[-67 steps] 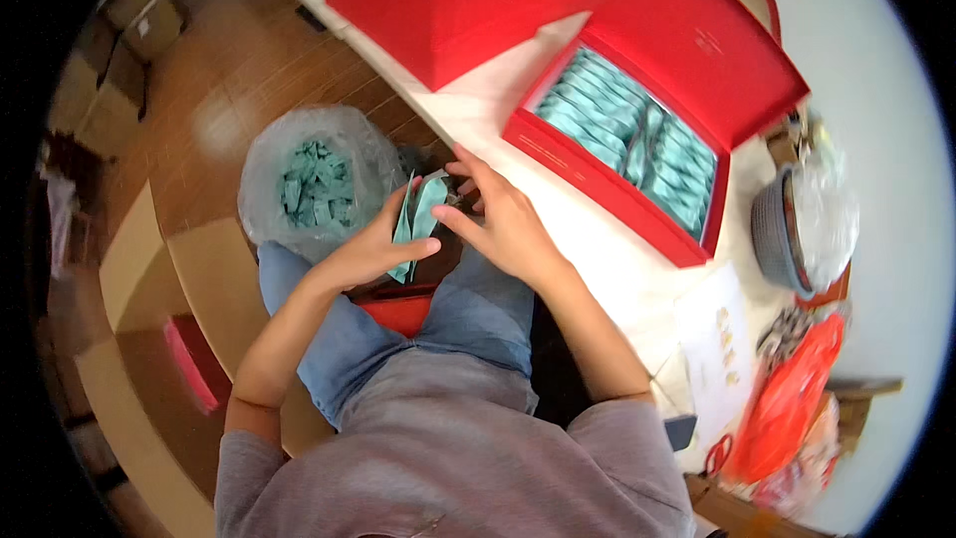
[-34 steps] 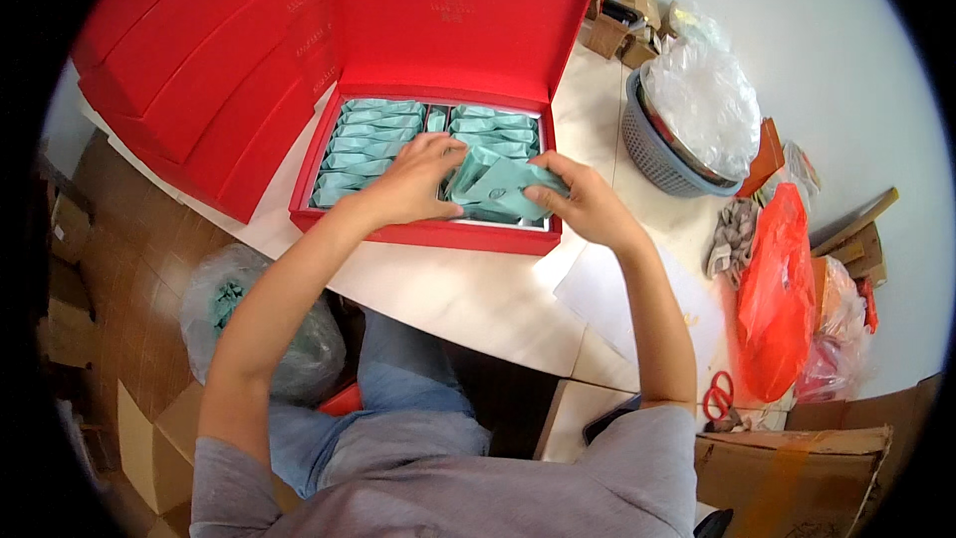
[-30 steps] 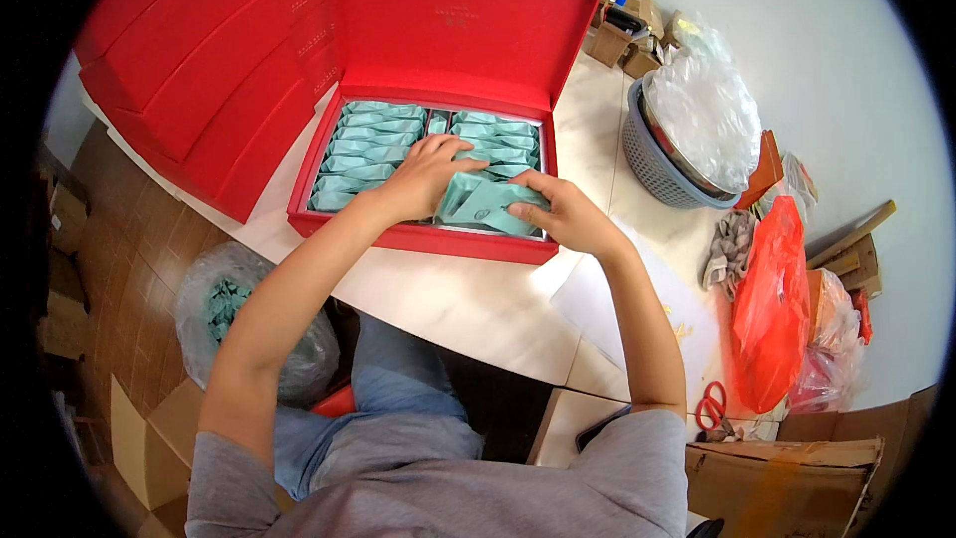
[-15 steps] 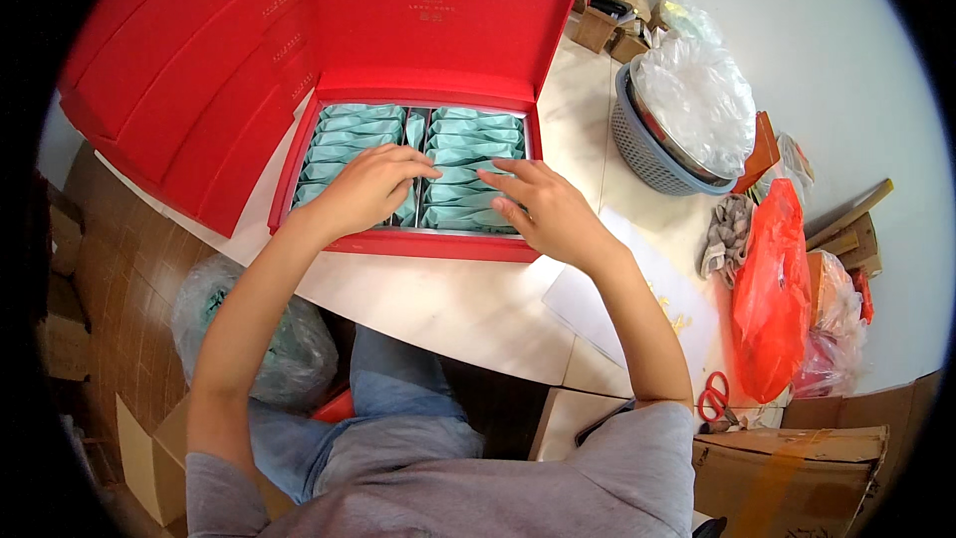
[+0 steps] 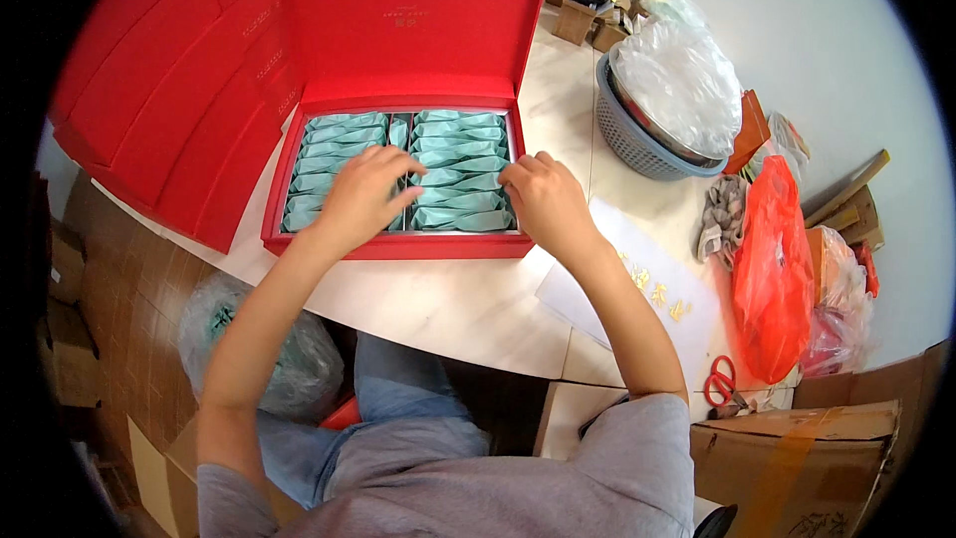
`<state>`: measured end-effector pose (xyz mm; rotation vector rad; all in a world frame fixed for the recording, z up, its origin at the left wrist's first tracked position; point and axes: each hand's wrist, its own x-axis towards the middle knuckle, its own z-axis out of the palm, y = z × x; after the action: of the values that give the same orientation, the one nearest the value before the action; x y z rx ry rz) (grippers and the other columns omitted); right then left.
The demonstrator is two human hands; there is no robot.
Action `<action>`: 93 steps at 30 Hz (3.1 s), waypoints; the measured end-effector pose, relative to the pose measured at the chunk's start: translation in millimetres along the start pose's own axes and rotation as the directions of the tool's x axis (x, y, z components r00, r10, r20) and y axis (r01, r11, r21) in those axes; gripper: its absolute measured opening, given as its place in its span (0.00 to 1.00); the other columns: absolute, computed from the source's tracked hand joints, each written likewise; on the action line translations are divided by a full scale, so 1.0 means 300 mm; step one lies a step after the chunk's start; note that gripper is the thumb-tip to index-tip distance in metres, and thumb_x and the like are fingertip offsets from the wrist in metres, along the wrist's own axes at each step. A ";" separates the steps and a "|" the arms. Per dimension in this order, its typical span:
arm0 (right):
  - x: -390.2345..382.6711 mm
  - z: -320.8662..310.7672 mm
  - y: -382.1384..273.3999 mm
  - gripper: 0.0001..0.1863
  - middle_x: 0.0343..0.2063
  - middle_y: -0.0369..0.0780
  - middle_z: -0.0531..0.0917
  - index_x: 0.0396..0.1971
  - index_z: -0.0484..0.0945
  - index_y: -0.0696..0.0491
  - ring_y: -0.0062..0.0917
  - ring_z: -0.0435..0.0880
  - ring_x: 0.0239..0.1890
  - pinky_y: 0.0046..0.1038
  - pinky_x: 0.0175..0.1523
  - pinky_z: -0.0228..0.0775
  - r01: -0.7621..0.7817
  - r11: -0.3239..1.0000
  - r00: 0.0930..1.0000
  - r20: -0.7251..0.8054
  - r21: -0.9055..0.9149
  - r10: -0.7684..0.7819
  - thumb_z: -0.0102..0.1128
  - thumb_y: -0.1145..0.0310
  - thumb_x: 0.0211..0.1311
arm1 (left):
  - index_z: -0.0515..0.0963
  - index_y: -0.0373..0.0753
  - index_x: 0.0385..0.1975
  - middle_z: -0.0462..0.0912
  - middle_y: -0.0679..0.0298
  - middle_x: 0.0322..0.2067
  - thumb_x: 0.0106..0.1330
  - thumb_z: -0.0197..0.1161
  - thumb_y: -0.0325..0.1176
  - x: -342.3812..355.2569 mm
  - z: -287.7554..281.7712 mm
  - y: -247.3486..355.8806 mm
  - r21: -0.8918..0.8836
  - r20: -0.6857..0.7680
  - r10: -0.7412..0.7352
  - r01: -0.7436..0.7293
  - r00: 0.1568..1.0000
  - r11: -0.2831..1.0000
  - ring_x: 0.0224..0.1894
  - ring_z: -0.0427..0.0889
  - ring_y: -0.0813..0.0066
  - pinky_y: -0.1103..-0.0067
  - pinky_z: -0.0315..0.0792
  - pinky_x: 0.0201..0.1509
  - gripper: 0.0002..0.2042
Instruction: The person takes several packets of tea from a large plastic bag and arranges them into rows inside a red gift box, then places a translucent paper sheet on top.
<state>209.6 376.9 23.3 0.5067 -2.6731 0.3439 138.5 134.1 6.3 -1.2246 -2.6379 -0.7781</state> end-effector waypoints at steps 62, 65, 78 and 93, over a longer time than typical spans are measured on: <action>-0.545 0.119 0.516 0.08 0.32 0.42 0.73 0.32 0.72 0.54 0.38 0.69 0.40 0.36 0.51 0.57 -0.703 0.689 0.648 -0.557 -0.176 0.520 0.51 0.71 0.51 | 0.71 0.40 0.51 0.78 0.59 0.44 0.66 0.51 0.34 -0.197 -0.050 -0.231 -0.147 -0.289 -0.384 0.355 0.877 0.923 0.50 0.73 0.60 0.69 0.65 0.56 0.15; -0.565 0.080 0.532 0.08 0.32 0.43 0.73 0.32 0.71 0.55 0.37 0.69 0.40 0.36 0.52 0.56 -0.687 0.726 0.614 -0.545 -0.014 0.571 0.49 0.74 0.49 | 0.71 0.40 0.51 0.78 0.58 0.43 0.66 0.51 0.34 -0.195 -0.051 -0.233 -0.161 -0.305 -0.378 0.344 0.874 0.925 0.50 0.73 0.60 0.69 0.65 0.55 0.15; -0.202 -0.333 0.268 0.04 0.32 0.38 0.72 0.38 0.66 0.59 0.21 0.70 0.35 0.20 0.45 0.63 -0.214 0.968 0.754 -0.607 0.133 0.250 0.48 0.76 0.66 | 0.71 0.40 0.51 0.79 0.58 0.43 0.65 0.54 0.35 -0.195 -0.053 -0.232 -0.269 -0.304 -0.347 0.270 0.887 0.925 0.49 0.75 0.62 0.71 0.66 0.54 0.15; 0.464 -0.318 -0.115 0.07 0.24 0.28 0.75 0.34 0.75 0.57 0.08 0.69 0.28 0.13 0.33 0.61 -0.014 0.773 0.998 -0.040 0.634 0.051 0.56 0.69 0.64 | 0.70 0.36 0.51 0.77 0.62 0.45 0.65 0.58 0.45 -0.058 -0.201 -0.081 -0.861 -0.163 -0.246 -0.016 0.955 0.509 0.48 0.74 0.74 0.75 0.66 0.54 0.21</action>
<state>135.8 333.6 172.8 0.6241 -2.4580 1.2805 126.2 79.0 42.8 -0.9294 -2.0763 -2.2923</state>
